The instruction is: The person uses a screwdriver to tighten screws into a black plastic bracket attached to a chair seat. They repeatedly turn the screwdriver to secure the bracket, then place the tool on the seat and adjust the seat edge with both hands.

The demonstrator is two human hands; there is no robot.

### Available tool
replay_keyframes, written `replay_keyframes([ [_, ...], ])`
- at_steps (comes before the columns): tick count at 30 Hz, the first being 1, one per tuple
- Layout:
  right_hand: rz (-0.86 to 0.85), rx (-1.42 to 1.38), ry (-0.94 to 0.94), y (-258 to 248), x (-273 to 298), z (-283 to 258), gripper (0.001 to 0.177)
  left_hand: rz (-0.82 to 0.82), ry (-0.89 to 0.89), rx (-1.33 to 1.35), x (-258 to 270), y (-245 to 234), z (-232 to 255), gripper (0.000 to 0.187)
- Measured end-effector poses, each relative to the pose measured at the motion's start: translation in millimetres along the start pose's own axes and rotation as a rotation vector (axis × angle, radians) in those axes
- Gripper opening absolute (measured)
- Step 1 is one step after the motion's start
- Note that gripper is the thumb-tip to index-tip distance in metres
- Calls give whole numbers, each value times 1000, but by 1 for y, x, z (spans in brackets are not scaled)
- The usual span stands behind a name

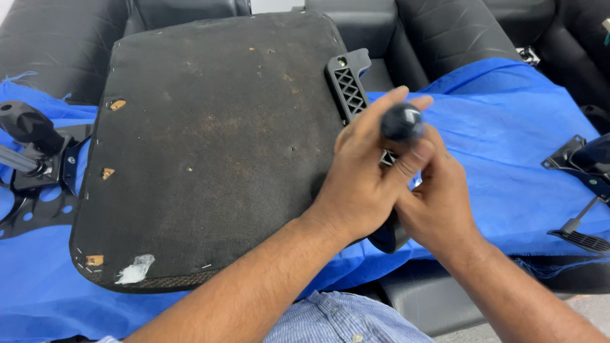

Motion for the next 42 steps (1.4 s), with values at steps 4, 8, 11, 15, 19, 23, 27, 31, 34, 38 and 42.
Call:
replay_keyframes([
  [4,83,45,163,-4,-13,16,18,-27,111,-362,-12,-3,2,75],
  [8,283,-473,164,-23,-39,39,11,-99,-1,-110,-3,-12,-22,54],
  [11,399,-769,237,-41,-59,64,12,-362,29,-165,7,10,-36,31],
  [15,338,-764,247,-48,-70,80,17,-666,304,-322,3,63,-40,33],
  [19,249,-543,165,-32,-65,78,21,-1106,157,-494,-9,93,-70,49],
  [23,273,-374,94,-21,-58,72,22,-1238,183,-531,-18,97,-72,57],
  [27,278,-383,116,-13,-64,71,23,-1212,238,-483,-17,95,-67,59],
  [31,230,-346,126,-6,-70,69,21,-1184,258,-455,-14,94,-67,57],
  [34,220,-360,131,-6,-74,68,20,-1246,226,-494,-13,97,-69,58],
  [38,201,-349,116,-7,-78,64,19,-1221,224,-481,-21,97,-68,55],
  [42,174,-347,113,-6,-82,61,19,-1277,222,-488,-19,98,-69,58],
])
Point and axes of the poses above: each hand's wrist, its own x-axis away from the middle knuckle, its own y-axis out of the palm, z = x × y, the point moved 7 cm from there along -x, towards the middle knuckle, and after that the axes turned 4 degrees about y, right-handed, at the moved point
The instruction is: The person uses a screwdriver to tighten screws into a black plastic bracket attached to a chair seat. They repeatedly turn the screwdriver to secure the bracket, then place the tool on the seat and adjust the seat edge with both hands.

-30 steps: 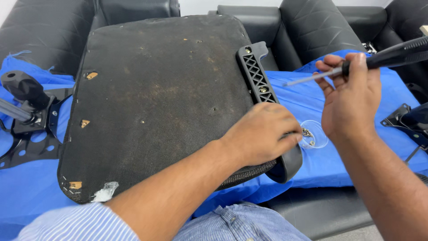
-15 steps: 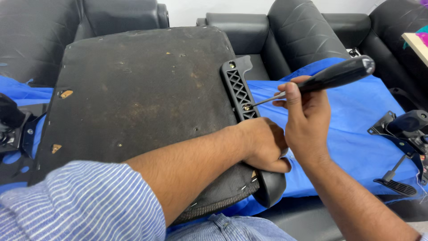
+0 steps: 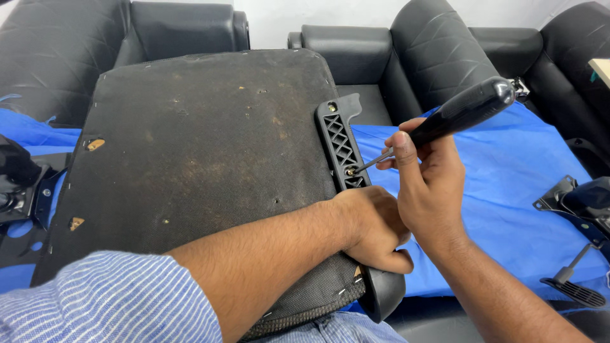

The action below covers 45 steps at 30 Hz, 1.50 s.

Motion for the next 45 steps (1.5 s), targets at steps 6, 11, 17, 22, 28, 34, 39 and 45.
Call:
replay_keyframes([
  [6,-7,4,-8,4,-1,-1,21,-6,-6,4,0,-1,0,59],
  [11,-6,-21,-11,5,-2,-1,23,-26,-12,-5,1,-1,0,62],
  [17,-31,-7,25,6,-3,1,24,-90,-39,-3,1,1,-1,65],
  [22,-32,-41,7,7,-3,0,24,-59,-27,-15,2,-1,0,65],
  [28,-10,5,12,7,-3,3,23,-59,-23,-12,1,0,0,65],
  [34,-24,33,26,7,-3,4,25,-29,-32,16,3,-3,0,59],
  [39,-71,20,23,5,-3,4,30,-49,-36,31,1,-2,-1,58],
  [45,-222,-51,4,15,-3,2,30,-96,-28,23,1,0,-1,62],
])
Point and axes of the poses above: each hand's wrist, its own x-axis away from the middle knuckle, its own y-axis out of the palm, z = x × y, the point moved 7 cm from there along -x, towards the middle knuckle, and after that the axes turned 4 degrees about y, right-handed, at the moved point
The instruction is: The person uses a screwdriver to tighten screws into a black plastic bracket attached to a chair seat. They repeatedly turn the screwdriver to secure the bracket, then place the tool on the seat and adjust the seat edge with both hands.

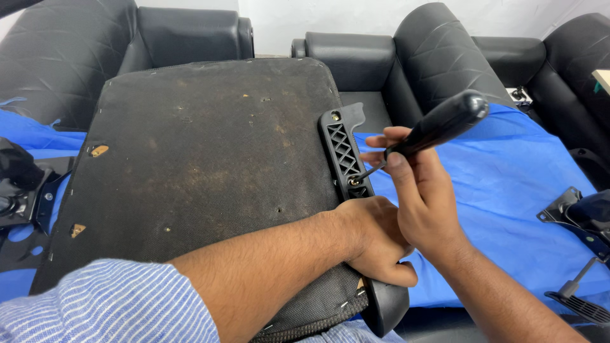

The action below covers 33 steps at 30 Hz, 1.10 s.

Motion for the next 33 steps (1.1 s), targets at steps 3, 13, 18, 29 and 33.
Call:
replay_keyframes([
  [3,-14,-32,57,2,-4,2,29,-14,0,0,1,-1,0,63],
  [13,182,-6,113,0,-13,-1,20,23,-2,-13,-2,2,-2,63],
  [18,232,16,150,1,-15,1,22,106,20,27,-1,-3,-2,62],
  [29,52,-74,135,1,-17,8,32,42,-8,-3,1,0,-2,60],
  [33,-35,-3,65,8,-16,-2,27,73,-4,53,1,-1,-4,58],
])
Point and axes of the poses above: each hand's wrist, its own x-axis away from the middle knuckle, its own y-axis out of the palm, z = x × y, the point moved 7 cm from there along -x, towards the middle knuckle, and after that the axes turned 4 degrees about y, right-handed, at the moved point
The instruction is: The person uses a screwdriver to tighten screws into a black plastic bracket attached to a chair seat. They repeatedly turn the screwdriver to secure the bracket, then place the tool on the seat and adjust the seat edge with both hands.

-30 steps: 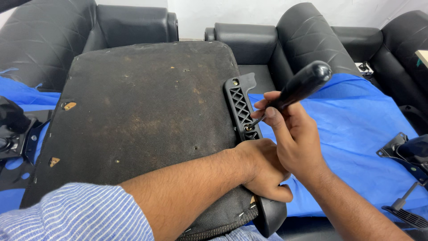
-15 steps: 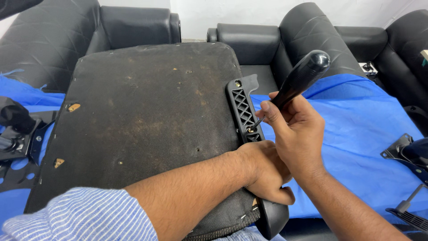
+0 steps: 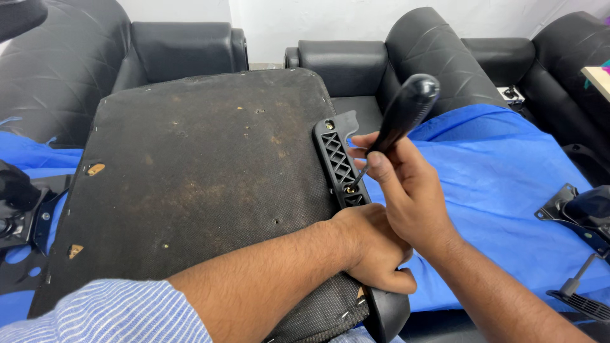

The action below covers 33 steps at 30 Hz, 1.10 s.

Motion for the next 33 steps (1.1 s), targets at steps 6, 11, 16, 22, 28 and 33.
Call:
replay_keyframes([
  [6,31,-39,60,1,-6,2,24,-3,-13,20,-1,0,-1,58],
  [11,107,11,43,2,-9,2,21,26,-16,31,1,-1,-1,57],
  [16,181,71,43,0,-8,1,20,57,2,22,0,-3,0,57],
  [22,163,22,75,1,-8,5,23,102,13,24,3,-2,0,52],
  [28,150,-161,102,-7,-5,10,28,82,21,46,0,2,-4,49],
  [33,279,-121,-94,-40,-5,-4,24,267,89,5,4,-7,-9,48],
])
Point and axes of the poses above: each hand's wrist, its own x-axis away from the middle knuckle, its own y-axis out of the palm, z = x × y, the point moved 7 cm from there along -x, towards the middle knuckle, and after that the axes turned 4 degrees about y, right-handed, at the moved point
